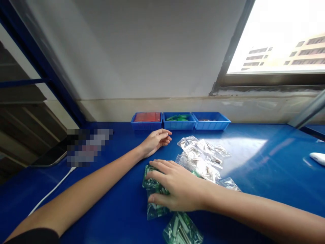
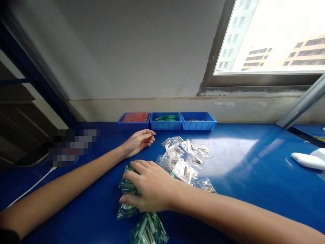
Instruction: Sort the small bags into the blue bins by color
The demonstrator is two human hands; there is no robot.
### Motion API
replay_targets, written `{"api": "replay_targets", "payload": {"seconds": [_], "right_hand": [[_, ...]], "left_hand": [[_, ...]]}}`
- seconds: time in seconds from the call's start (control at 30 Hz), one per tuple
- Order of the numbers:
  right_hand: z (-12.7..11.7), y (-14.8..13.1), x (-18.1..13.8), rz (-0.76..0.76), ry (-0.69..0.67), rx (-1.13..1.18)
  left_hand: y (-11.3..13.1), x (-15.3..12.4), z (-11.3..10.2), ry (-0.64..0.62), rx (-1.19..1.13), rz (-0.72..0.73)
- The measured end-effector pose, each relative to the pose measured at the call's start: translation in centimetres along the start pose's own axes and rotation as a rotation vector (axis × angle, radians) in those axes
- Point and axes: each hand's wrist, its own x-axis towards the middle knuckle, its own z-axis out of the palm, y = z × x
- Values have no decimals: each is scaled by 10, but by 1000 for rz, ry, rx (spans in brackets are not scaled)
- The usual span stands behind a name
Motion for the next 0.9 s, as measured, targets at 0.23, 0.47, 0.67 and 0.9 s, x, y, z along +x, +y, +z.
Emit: {"api": "replay_targets", "payload": {"seconds": [0.23, 0.47, 0.67, 0.9], "right_hand": [[8, 19, 4, 202, 180, 86], [-4, 50, 7, 465, 504, 478], [-26, 59, -8, 564, 742, 634], [-13, 46, -14, 578, 683, 758]], "left_hand": [[-3, -2, 3, -34, 65, 49], [-3, -4, 3, 59, 56, 102], [-6, -17, 9, -20, 232, 215], [-7, -43, 16, 10, 490, 389]]}}
